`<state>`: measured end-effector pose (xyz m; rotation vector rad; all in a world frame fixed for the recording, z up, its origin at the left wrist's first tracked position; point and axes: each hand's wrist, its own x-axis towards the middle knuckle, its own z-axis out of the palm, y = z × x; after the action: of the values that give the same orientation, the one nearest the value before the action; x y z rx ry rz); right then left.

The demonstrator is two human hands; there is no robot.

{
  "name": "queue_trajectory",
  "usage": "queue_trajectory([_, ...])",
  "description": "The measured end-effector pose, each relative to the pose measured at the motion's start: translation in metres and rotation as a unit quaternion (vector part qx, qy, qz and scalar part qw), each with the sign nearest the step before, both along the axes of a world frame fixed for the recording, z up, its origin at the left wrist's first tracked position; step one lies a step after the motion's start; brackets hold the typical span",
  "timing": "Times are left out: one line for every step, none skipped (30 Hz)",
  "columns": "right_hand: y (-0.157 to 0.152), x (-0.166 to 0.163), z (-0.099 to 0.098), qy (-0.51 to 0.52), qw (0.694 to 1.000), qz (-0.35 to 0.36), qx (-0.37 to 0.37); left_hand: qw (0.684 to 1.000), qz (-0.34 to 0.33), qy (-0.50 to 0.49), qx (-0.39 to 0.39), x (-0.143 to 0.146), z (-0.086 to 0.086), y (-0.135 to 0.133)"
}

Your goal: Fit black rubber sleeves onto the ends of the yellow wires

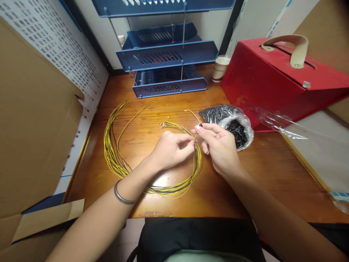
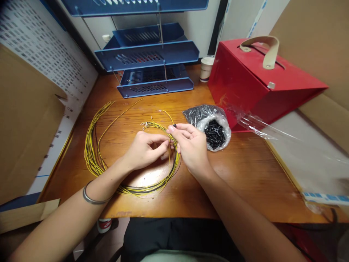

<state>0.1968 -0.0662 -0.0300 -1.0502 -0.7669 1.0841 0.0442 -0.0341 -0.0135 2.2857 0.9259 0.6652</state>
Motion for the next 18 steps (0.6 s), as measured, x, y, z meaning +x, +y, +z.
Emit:
queue_trajectory([-0.0001,-0.0003,0.0000,0.003,1.000,0.003,-0.002,1.000,0.003,-0.009,-0.008,0.0003,0.0000,-0.0002])
queue_trajectory([-0.0001,-0.0006,0.0002,0.005,1.000,0.005,-0.003,1.000,0.005,-0.018,-0.015,0.0006,-0.0001,-0.0003])
queue_trajectory([-0.0002,-0.0007,0.0005,0.006,1.000,0.007,-0.003,0.999,0.008,-0.026,-0.019,0.0008,-0.0002,-0.0002])
queue_trajectory([-0.0003,-0.0008,0.0008,0.007,1.000,0.007,-0.003,0.999,0.011,-0.032,-0.021,0.0009,-0.0005,-0.0001])
queue_trajectory([-0.0003,-0.0008,0.0011,0.008,1.000,0.007,-0.003,0.999,0.012,-0.037,-0.023,0.0010,-0.0008,0.0001])
queue_trajectory([-0.0004,-0.0007,0.0014,0.010,1.000,0.008,-0.003,0.999,0.010,-0.041,-0.024,0.0010,-0.0012,0.0004])
queue_trajectory([-0.0005,-0.0006,0.0017,0.012,1.000,0.009,-0.002,0.999,0.007,-0.042,-0.026,0.0010,-0.0016,0.0007])
queue_trajectory([-0.0005,-0.0005,0.0019,0.013,1.000,0.010,-0.002,0.999,0.004,-0.043,-0.027,0.0009,-0.0021,0.0009])
queue_trajectory([-0.0004,-0.0004,0.0020,0.015,1.000,0.011,-0.002,0.999,0.001,-0.046,-0.028,0.0007,-0.0026,0.0012])
queue_trajectory([-0.0003,-0.0004,0.0020,0.015,1.000,0.011,-0.002,0.998,-0.001,-0.049,-0.028,0.0006,-0.0031,0.0013])
queue_trajectory([-0.0002,-0.0003,0.0020,0.016,1.000,0.011,-0.002,0.998,-0.002,-0.053,-0.027,0.0004,-0.0037,0.0015])
queue_trajectory([0.0000,-0.0004,0.0020,0.017,1.000,0.011,-0.001,0.998,-0.002,-0.057,-0.025,0.0002,-0.0041,0.0016])
queue_trajectory([0.0001,-0.0004,0.0021,0.017,1.000,0.011,-0.001,0.998,-0.001,-0.060,-0.022,0.0001,-0.0044,0.0016])
queue_trajectory([0.0002,-0.0004,0.0022,0.017,1.000,0.011,-0.001,0.998,-0.001,-0.062,-0.019,0.0001,-0.0046,0.0017])
queue_trajectory([0.0002,-0.0005,0.0024,0.017,1.000,0.011,0.000,0.998,-0.002,-0.062,-0.015,0.0001,-0.0047,0.0018])
queue_trajectory([0.0002,-0.0005,0.0026,0.017,1.000,0.011,-0.001,0.998,-0.003,-0.062,-0.012,0.0003,-0.0046,0.0019])
queue_trajectory([0.0001,-0.0006,0.0028,0.017,1.000,0.012,-0.002,0.998,-0.003,-0.061,-0.009,0.0004,-0.0044,0.0020])
queue_trajectory([0.0000,-0.0007,0.0030,0.017,1.000,0.012,-0.002,0.998,-0.003,-0.061,-0.008,0.0007,-0.0042,0.0021])
